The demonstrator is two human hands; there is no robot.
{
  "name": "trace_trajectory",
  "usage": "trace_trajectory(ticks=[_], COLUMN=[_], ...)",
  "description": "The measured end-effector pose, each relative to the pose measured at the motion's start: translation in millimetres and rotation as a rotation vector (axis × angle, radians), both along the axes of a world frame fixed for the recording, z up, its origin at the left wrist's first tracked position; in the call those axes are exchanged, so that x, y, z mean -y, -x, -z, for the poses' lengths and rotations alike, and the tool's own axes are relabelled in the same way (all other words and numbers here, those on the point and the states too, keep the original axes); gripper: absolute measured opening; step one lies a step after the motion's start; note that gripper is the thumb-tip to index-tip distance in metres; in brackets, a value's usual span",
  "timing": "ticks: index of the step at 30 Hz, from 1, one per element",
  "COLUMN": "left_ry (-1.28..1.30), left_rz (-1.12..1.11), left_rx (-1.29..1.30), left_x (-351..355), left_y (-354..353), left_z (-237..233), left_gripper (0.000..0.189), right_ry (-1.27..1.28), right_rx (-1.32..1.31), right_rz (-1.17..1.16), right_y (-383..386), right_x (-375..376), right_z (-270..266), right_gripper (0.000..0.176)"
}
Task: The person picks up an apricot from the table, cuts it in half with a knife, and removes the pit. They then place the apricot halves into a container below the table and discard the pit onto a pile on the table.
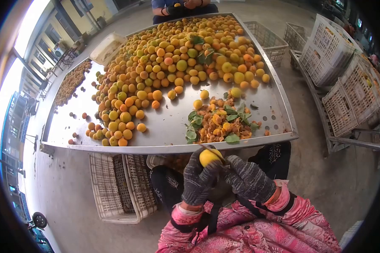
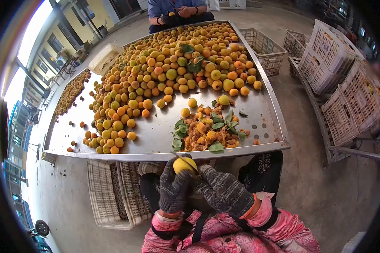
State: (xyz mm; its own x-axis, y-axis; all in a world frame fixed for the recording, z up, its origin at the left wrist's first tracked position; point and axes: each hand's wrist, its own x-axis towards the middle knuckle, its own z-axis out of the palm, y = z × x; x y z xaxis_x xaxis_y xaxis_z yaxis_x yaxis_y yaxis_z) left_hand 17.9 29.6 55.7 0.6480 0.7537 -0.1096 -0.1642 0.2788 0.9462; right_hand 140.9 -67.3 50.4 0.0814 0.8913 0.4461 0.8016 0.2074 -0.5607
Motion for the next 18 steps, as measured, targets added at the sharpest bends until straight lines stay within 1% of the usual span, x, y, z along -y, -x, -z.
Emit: trace_trajectory(ticks=[1,2,3,4,5,6,8,9,11,12,14,15,17,18], left_ry=[0.016,0.016,-0.012,-0.038,-0.064,-0.056,-0.095,-0.096,-0.064,-0.063,0.057,0.058,0.095,0.094], left_rz=[-0.087,-0.087,-0.15,-0.216,-0.154,-0.155,-0.133,-0.134,-0.089,-0.09,-0.142,-0.143,-0.128,-0.125], left_rx=[0.0,0.0,0.007,0.018,0.054,0.045,-0.001,0.001,-0.114,-0.116,-0.129,-0.129,0.043,0.042], left_x=[3,7,10,10,7,9,9,7,3,3,1,1,1,0], left_y=[-2,-6,-12,-16,-15,-13,-13,-13,-10,-11,-13,-13,-12,-12], left_z=[1,4,8,12,16,22,29,27,20,20,25,29,34,34], left_gripper=[0.033,0.033,0.033,0.032,0.032,0.032,0.032,0.032,0.032,0.032,0.034,0.034,0.037,0.037], right_ry=[-0.066,-0.132,-0.134,-0.089,-0.037,-0.029,0.209,0.208,0.218,0.219,0.006,0.007,-0.08,-0.081], right_rx=[0.067,0.135,0.138,0.014,-0.115,-0.123,-0.423,-0.421,-0.008,-0.01,0.099,0.099,-0.004,-0.004], right_rz=[0.029,0.058,0.061,0.09,0.115,0.115,0.196,0.194,0.144,0.143,-0.031,-0.032,-0.168,-0.165], right_y=[6,11,14,15,17,18,13,11,8,6,2,0,-1,0], right_x=[-3,-5,-5,-6,-5,-3,-4,-2,4,4,1,0,-1,-1], right_z=[3,5,5,5,6,3,-8,-6,8,17,34,36,38,37], right_gripper=[0.03,0.031,0.031,0.03,0.029,0.029,0.026,0.026,0.029,0.029,0.036,0.036,0.042,0.042])
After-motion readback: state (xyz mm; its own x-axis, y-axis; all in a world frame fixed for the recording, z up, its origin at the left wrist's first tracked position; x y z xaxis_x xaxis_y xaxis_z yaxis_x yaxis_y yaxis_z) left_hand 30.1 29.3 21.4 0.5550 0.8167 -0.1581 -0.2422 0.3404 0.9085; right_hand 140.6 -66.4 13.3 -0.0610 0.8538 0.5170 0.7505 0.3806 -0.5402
